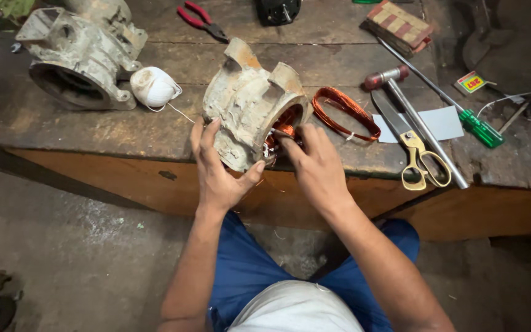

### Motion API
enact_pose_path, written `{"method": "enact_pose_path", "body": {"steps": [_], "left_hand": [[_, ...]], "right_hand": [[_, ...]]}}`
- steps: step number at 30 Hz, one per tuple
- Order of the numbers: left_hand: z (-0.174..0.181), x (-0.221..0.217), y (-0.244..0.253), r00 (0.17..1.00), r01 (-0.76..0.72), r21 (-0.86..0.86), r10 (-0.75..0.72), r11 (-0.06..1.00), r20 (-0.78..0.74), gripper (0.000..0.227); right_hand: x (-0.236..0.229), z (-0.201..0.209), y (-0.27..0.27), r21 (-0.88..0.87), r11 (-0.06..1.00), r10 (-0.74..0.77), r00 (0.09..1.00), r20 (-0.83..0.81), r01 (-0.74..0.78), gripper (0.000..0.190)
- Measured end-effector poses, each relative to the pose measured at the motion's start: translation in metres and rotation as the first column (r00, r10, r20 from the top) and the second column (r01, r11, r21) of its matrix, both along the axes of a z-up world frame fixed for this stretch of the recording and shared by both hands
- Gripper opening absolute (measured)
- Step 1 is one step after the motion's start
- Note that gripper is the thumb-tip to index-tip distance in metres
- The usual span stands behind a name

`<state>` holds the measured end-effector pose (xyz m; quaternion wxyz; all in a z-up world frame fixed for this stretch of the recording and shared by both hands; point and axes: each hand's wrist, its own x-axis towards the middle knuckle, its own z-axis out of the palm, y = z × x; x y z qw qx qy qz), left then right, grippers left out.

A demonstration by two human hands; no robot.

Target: The person inserts and secures copper wire coils into a motor housing using a hammer and screwdriver. They cut excess wire with scissors and adjust the coils by hand to fit inside the housing.

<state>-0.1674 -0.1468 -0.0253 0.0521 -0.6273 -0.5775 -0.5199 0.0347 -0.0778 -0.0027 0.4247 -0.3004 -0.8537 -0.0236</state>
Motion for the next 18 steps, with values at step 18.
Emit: {"method": "enact_pose_path", "body": {"steps": [18], "left_hand": [[0.006,0.003,0.003,1.0,-0.009,0.008,0.009,1.0,-0.01,0.109]], "right_hand": [[0.008,0.013,0.017,-0.013,0.994,0.107,0.987,0.119,-0.106,0.04]]}}
